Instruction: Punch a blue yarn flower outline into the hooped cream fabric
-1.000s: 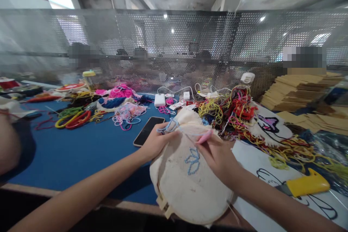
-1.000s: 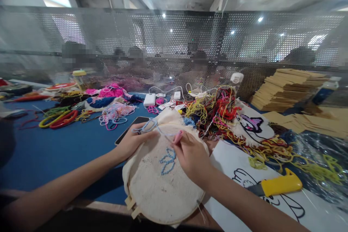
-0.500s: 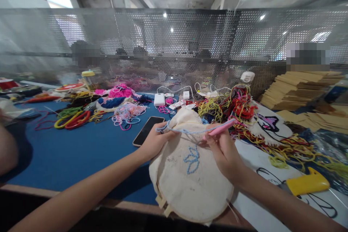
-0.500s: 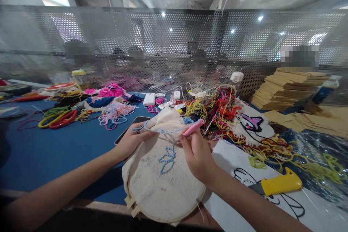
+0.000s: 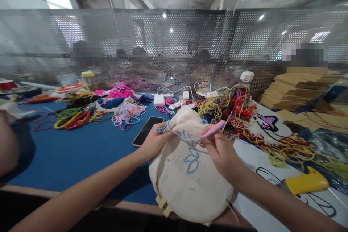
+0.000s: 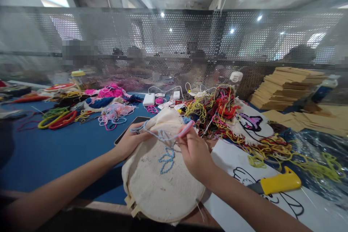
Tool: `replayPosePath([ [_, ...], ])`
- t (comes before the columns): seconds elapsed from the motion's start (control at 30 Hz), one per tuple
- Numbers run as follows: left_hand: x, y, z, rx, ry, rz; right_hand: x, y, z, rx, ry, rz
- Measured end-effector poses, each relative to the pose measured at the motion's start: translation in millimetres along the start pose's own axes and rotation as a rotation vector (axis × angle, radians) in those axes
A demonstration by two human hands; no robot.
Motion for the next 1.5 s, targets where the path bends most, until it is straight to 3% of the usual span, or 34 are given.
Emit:
replayPosePath([
  [0.13, 0, 0.3, 0, -0.011, -0.01, -0.032, -6, 1, -2, -0.071, 0.042, 0.092],
  [0.4, -2, 0.4, 0, 0.011, 0.03, -0.003, 8, 2, -1, -0.027, -0.01, -0.295],
  [0.63, 0, -0.4, 0, 0.006, 0.037, -0.04, 3, 3, 1, -0.009, -0.016, -0.429],
  [0.97, 0, -0.4, -1, 0.01, 0.073, -0.03, 4, 3, 3, 0.029, 0.019, -0.449],
  [1.33, -3, 0.1, 1, -0.038, 0.011, 0.059, -2, 4, 1, -0.08, 0.147, 0.039],
  [1.5, -3, 1.2, 0, -0.028, 0.007, 0.023, 1, 2, 1, -0.091, 0.113, 0.027],
])
Point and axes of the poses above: each hand's wrist, its own z-axis away from the middle knuckle, its own y-axis out of the back of the hand, x = y × z, the point moved 2 cm from there along -z, towards the middle knuckle, and after that the axes turned 14 degrees about -x, right-handed, at the moved point
